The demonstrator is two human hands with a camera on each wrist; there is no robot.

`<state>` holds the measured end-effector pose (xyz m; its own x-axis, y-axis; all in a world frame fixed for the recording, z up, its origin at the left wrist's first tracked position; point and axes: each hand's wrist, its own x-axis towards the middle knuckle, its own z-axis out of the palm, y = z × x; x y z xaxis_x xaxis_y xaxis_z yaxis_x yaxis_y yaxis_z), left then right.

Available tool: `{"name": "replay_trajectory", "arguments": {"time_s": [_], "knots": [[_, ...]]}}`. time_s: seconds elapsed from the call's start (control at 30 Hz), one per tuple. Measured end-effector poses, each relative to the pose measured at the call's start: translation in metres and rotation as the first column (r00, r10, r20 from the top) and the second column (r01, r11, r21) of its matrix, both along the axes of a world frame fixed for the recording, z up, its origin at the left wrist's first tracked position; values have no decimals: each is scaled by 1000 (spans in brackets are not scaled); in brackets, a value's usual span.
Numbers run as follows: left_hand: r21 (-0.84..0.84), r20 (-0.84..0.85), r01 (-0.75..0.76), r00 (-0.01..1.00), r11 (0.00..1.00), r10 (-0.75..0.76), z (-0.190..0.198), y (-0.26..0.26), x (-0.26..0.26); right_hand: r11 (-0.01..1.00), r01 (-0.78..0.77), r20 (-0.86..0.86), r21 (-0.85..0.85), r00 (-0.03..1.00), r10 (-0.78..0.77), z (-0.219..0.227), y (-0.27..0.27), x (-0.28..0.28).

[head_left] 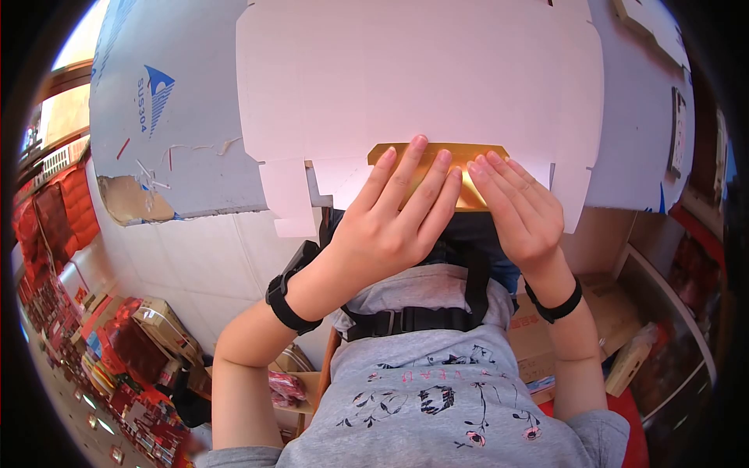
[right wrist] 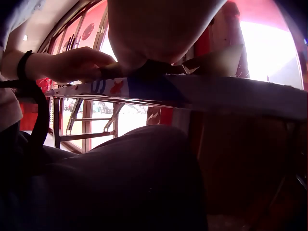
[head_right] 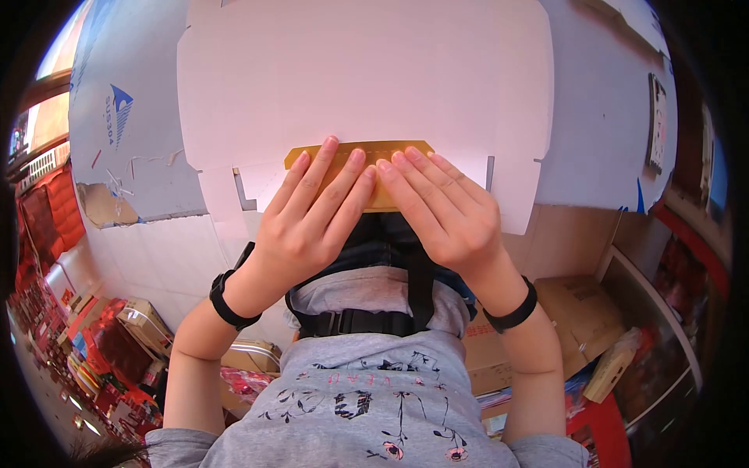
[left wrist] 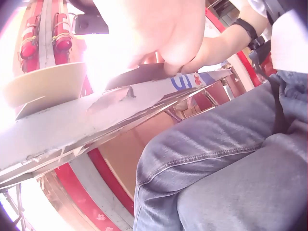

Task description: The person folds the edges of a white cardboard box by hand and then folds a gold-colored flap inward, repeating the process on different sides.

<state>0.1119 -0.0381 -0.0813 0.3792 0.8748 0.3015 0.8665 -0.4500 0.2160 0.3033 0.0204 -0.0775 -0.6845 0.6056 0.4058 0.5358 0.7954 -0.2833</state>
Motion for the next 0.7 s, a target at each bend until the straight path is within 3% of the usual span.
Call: {"name": "replay_trajectory", "arguments": {"time_s": [0.6, 0.7], "knots": [[165, 157, -31, 988, 986, 4, -3, 6, -2, 996, -11, -116, 87, 993, 21, -7, 0, -1], [170, 179, -30, 984, 985, -1, -1, 7, -2, 990, 77, -52, 122, 996, -71, -1, -2, -10]]}}
